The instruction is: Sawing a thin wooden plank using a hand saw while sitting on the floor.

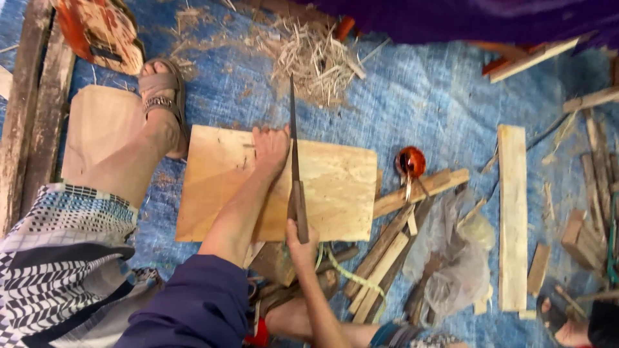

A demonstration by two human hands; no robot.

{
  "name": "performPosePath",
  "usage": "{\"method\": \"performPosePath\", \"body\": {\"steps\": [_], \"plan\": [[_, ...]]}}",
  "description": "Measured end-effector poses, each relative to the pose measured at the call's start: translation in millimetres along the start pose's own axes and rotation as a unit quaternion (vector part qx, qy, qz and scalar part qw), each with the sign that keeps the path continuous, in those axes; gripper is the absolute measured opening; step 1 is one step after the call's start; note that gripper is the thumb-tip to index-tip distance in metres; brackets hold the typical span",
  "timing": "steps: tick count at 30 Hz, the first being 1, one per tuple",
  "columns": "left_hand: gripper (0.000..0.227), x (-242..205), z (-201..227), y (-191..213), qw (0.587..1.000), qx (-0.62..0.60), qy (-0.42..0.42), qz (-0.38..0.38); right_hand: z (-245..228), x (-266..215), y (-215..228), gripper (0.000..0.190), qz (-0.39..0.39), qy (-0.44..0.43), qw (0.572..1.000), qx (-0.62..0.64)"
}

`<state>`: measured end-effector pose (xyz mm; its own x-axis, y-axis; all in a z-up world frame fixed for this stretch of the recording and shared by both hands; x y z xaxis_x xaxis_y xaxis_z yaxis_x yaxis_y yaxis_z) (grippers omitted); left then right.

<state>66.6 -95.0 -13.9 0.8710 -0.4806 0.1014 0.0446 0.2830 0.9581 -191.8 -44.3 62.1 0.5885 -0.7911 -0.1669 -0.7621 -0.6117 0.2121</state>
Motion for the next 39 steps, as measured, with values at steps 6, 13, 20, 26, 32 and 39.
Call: {"method": "performPosePath", "body": {"steps": [6,13,20,26,32,39], "plan": [[0.064,10.2,-7.3,-21.6,0.993,-0.049,0.01,-0.112,17.8,-128.2,58.7,0.017,-0.031,-0.035,0.997,-0.055],[0.058,12.2,-5.7,3.4,0.982,-0.031,0.005,-0.188,6.0,1.0,-0.2,0.026,-0.01,-0.04,0.999,0.007],[0.056,9.6,-6.3,-19.6,0.99,-0.071,0.018,-0.117,27.3,-82.0,43.0,0.022,-0.01,-0.007,0.992,-0.122],[0.059,15.9,-11.4,-15.5,0.992,-0.05,0.01,-0.114,9.3,-25.8,5.9,0.024,-0.026,0.014,0.999,-0.038],[0.027,8.4,-5.0,-10.0,0.993,0.017,-0.032,-0.108,36.6,-70.6,40.1,0.021,-0.024,-0.007,0.997,-0.075],[0.062,8.4,-10.5,-29.0,0.99,-0.072,0.034,-0.116,-30.6,-65.4,19.3,0.021,-0.055,0.032,0.993,-0.104]]}}
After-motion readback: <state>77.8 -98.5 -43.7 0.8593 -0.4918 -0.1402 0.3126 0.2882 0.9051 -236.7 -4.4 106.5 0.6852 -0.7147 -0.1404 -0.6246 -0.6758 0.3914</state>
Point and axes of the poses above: each hand's wrist, its own x-axis towards the middle knuckle, its own y-axis out of the back of the hand, z = x × y, the point moved 3 cm from there along x, towards the middle knuckle, and after that the axes turned 1 degree about x, right-handed, at the moved point
